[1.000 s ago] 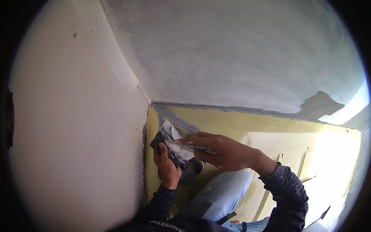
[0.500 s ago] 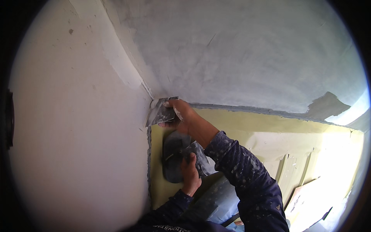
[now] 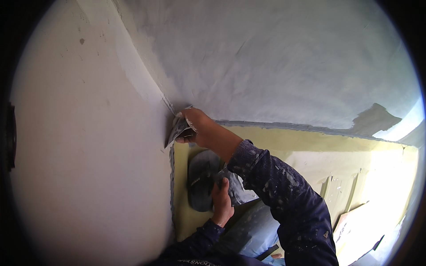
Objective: The person scoops plaster from a hawk and applies it to a wall using a trowel, smoothing the surface in repeated strokes. The person works on a section of wall near a corner, periodically reloading the trowel from the hawk.
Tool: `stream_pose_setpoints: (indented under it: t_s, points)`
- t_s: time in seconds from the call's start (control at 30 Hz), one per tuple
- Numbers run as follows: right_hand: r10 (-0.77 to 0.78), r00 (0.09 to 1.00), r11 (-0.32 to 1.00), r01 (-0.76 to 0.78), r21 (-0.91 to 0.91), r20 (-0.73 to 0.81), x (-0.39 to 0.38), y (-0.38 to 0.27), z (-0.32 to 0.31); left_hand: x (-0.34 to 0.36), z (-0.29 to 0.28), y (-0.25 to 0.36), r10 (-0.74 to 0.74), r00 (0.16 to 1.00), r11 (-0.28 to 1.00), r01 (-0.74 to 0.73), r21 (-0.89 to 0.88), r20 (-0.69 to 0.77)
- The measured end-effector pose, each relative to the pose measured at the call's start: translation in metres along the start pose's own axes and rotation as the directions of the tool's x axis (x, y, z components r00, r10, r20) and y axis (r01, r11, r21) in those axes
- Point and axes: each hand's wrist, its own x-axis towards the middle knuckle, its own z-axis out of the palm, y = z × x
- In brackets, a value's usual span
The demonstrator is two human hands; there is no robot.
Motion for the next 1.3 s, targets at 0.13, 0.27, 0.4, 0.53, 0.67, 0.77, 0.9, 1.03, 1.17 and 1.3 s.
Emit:
stream_pose_setpoints:
  t_s: [0.13,0.27,0.4,0.53,0.67,0.77,0.9,1.03,1.17,1.3]
  points:
    - [-0.051,0.998,0.991,0.046,-0.126,-0.037,-0.004,-0.017,0.02,-0.001,0.004,0.006,-0.025,0.999,1.0,0.025,-0.012,0.033]
    - [-0.125,0.992,0.971,0.124,-0.204,0.008,-0.027,-0.054,0.051,-0.005,0.006,0.01,0.007,1.0,0.999,-0.006,0.046,-0.005]
    - [-0.186,0.982,0.947,0.189,-0.26,0.036,-0.068,-0.104,0.088,-0.005,0.004,0.009,-0.042,0.999,0.999,0.042,0.014,0.007]
    - [-0.267,0.959,0.931,0.232,-0.283,-0.092,-0.106,-0.151,0.136,-0.003,0.002,0.006,-0.039,0.998,0.998,0.041,-0.04,0.051]
    - [-0.585,0.493,0.352,0.87,-0.346,0.644,-0.158,-0.134,0.091,-0.006,0.003,0.008,-0.081,0.997,0.996,0.081,-0.025,0.014]
    - [-0.506,0.738,0.748,0.634,-0.199,0.447,-0.152,-0.132,0.082,-0.007,0.006,0.014,-0.146,0.989,0.988,0.145,-0.043,-0.012]
    - [-0.398,0.832,0.198,0.489,-0.85,0.386,-0.185,-0.106,0.055,-0.003,0.008,0.03,-0.181,0.968,0.95,0.217,-0.223,0.174]
    - [-0.331,0.644,-0.109,0.7,-0.706,0.69,-0.218,-0.065,-0.002,0.002,0.007,0.055,-0.289,0.834,0.803,0.478,-0.355,0.471]
    - [-0.108,0.626,-0.472,0.651,-0.594,0.772,-0.234,-0.038,-0.031,-0.006,0.003,0.087,-0.169,0.713,0.612,0.617,-0.494,0.681]
    - [-0.163,0.614,-0.549,0.594,-0.588,0.772,-0.242,-0.026,-0.04,-0.015,0.006,0.117,-0.024,0.558,0.577,0.685,-0.445,0.829]
